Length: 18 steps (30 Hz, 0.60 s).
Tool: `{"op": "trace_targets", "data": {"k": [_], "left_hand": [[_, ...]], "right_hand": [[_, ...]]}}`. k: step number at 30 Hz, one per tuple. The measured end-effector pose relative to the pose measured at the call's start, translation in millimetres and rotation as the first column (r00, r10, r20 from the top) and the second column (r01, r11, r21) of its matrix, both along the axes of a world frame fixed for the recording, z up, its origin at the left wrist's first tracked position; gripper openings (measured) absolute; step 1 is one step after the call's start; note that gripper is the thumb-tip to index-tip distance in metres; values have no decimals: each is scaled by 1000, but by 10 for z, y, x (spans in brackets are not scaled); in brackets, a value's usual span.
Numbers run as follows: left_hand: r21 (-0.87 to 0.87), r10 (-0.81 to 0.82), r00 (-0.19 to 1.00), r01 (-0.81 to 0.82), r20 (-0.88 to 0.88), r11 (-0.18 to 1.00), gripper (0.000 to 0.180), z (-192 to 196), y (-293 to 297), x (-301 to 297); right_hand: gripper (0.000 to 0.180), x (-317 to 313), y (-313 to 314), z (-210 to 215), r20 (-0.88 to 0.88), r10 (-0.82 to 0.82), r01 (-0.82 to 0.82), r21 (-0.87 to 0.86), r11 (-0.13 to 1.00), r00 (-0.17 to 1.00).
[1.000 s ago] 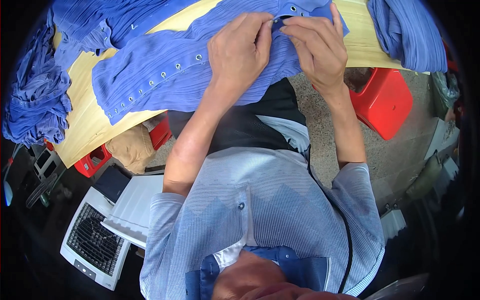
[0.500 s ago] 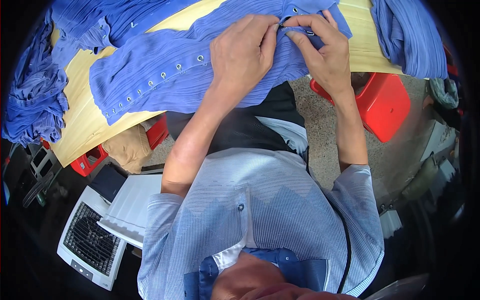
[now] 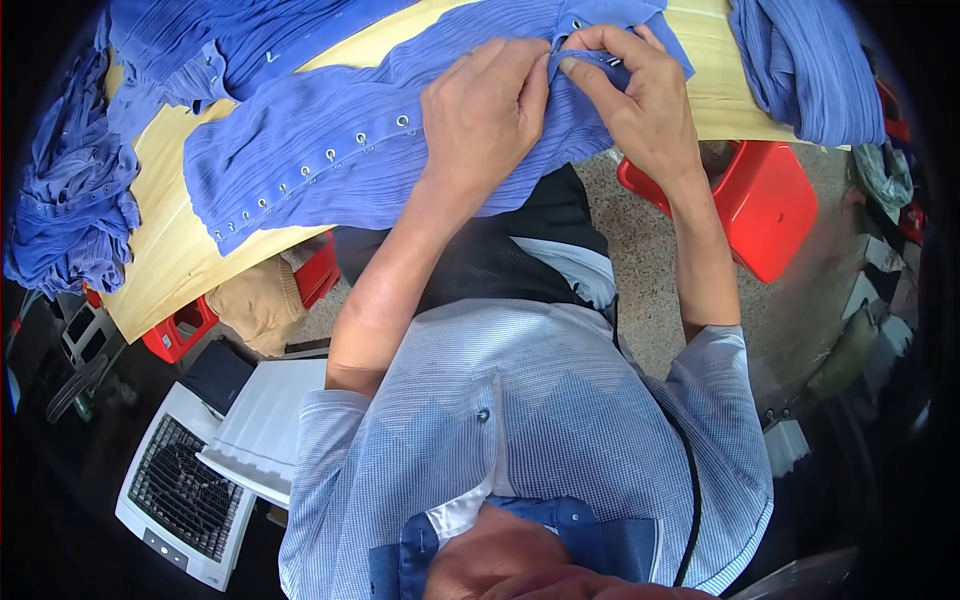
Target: Checking and folding blue pleated fabric pieces with eyelets in a factory setting.
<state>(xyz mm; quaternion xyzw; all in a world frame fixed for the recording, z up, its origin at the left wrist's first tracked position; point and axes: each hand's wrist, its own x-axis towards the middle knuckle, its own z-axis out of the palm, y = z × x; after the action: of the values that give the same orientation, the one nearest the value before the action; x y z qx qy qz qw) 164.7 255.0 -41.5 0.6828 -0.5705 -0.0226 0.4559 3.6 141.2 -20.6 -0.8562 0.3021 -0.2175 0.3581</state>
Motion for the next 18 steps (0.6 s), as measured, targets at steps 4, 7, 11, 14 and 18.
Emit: {"op": "trace_targets", "data": {"k": [4,7,11,14,18], "left_hand": [[-10,-22,999,23,47,1000,15,5,1,6],[-4,-23,998,23,66,1000,19,26,13,-4],[34,-28,991,24,131,999,26,49,11,-41],[52,-40,987,32,156,998,31,34,31,-40],[91,-58,980,41,191,995,36,48,32,-38]], "right_hand": [[15,34,24,-10,6,-34,34,-40,999,999],[12,25,-21,-27,67,11,1,-168,986,998],[13,-16,-51,-51,70,66,-29,-445,895,995],[17,-8,0,-64,58,58,-18,-536,844,997],[18,-5,-65,-144,117,53,15,-512,859,992]]}}
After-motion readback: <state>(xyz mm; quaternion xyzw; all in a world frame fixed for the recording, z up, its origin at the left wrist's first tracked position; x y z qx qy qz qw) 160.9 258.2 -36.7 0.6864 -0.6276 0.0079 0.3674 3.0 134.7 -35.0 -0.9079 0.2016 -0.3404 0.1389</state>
